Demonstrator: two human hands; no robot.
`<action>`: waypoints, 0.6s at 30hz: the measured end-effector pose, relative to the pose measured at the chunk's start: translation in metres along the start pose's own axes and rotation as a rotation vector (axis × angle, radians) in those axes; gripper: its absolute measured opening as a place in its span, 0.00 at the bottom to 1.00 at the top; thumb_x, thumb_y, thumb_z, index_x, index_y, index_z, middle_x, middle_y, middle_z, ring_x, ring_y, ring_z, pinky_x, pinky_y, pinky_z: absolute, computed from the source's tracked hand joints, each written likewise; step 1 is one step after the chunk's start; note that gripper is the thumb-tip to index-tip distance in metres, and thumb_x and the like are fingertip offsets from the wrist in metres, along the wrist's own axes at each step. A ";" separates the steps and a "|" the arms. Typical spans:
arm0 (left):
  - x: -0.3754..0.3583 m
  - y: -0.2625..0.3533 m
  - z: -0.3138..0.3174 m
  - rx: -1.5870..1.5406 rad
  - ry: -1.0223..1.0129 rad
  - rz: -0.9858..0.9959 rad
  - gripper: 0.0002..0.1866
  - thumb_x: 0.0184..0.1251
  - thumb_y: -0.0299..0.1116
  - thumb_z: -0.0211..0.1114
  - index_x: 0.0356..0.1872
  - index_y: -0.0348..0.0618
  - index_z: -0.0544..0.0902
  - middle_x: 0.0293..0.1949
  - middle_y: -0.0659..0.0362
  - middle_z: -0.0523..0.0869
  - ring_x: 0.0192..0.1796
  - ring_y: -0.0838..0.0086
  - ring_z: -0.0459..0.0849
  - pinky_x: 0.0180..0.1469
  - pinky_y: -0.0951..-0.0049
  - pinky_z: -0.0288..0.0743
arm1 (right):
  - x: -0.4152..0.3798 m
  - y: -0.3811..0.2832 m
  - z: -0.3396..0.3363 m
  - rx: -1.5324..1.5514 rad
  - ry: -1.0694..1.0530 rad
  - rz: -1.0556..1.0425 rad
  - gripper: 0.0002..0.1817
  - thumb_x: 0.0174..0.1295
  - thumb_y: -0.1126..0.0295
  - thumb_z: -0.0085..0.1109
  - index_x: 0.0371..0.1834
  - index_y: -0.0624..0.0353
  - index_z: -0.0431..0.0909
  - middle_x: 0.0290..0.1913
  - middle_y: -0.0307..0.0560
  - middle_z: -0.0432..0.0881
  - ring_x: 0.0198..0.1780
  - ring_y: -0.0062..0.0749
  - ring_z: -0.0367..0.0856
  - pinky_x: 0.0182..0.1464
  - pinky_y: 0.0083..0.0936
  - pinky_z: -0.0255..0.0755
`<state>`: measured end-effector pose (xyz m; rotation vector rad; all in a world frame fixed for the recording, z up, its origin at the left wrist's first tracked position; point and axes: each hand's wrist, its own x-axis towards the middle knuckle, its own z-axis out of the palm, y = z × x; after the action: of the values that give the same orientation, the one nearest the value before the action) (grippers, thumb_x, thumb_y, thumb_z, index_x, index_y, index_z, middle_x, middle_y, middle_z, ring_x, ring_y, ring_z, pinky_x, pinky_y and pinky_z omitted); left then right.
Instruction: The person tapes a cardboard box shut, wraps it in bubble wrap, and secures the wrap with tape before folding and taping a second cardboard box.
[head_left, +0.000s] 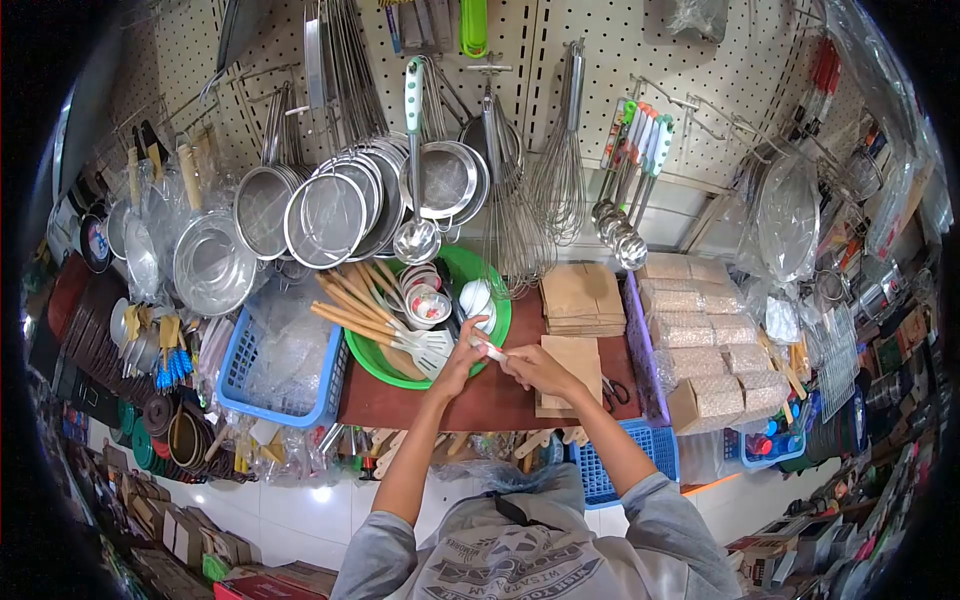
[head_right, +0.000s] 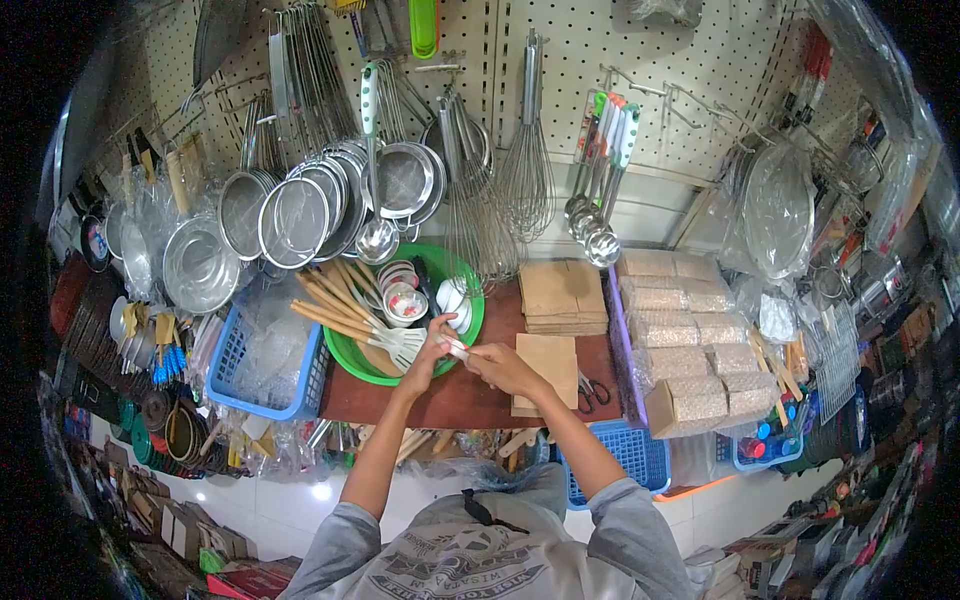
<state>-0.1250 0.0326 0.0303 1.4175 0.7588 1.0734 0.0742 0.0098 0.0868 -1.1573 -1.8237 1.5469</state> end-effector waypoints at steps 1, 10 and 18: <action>0.000 -0.002 -0.002 -0.061 -0.021 -0.011 0.33 0.73 0.54 0.49 0.72 0.47 0.59 0.43 0.62 0.76 0.49 0.75 0.74 0.54 0.73 0.65 | -0.001 -0.006 0.002 0.013 -0.016 -0.014 0.13 0.69 0.66 0.45 0.28 0.60 0.73 0.25 0.34 0.69 0.23 0.16 0.66 0.25 0.18 0.64; 0.003 -0.001 -0.003 -0.051 -0.053 0.006 0.30 0.74 0.51 0.51 0.70 0.47 0.62 0.44 0.62 0.75 0.46 0.76 0.72 0.55 0.74 0.64 | 0.007 0.028 0.005 0.131 0.065 -0.100 0.15 0.70 0.63 0.45 0.30 0.60 0.74 0.24 0.34 0.70 0.23 0.16 0.68 0.24 0.19 0.65; 0.002 -0.002 -0.006 -0.190 -0.050 -0.091 0.33 0.74 0.57 0.47 0.71 0.47 0.59 0.48 0.61 0.74 0.49 0.77 0.71 0.53 0.73 0.64 | -0.002 0.001 0.007 0.180 0.006 -0.116 0.12 0.68 0.67 0.42 0.31 0.60 0.73 0.28 0.32 0.68 0.25 0.15 0.65 0.26 0.17 0.66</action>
<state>-0.1298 0.0375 0.0288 1.2331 0.6613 1.0079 0.0697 0.0043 0.0847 -0.9558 -1.6775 1.6018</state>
